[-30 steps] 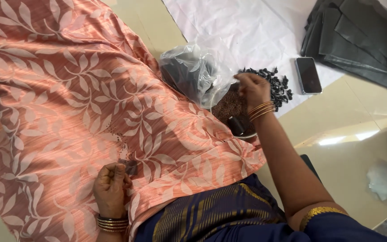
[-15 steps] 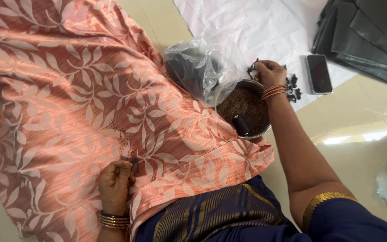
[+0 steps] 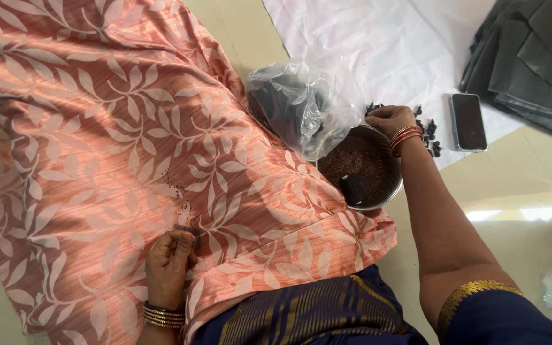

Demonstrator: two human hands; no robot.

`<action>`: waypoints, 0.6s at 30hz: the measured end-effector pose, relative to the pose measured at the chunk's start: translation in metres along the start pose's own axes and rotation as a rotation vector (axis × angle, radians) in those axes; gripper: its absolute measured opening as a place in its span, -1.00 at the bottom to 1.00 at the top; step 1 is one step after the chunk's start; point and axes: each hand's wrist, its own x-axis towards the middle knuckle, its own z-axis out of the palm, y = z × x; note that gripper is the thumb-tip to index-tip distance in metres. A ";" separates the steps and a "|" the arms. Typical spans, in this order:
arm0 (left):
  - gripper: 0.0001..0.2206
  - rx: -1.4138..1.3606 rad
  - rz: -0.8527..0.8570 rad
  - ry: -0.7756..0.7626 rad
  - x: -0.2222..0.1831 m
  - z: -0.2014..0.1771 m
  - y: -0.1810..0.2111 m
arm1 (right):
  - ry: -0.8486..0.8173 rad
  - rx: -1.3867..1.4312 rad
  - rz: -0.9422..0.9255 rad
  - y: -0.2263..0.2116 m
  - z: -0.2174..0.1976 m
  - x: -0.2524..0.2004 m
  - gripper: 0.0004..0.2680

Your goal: The person sorts small seeds or grains from a pile into a bowl while sitting on a cloth.

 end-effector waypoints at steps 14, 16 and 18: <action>-0.76 -0.245 0.213 0.197 0.008 -0.017 -0.025 | 0.215 -0.075 -0.353 -0.089 0.035 -0.076 -0.87; -0.73 -0.275 0.244 0.255 0.003 -0.018 -0.018 | 0.152 0.011 -0.460 -0.137 0.061 -0.122 -0.88; -0.55 -0.536 0.289 0.330 0.005 -0.014 -0.001 | -0.109 0.174 -0.670 -0.191 0.083 -0.170 -0.89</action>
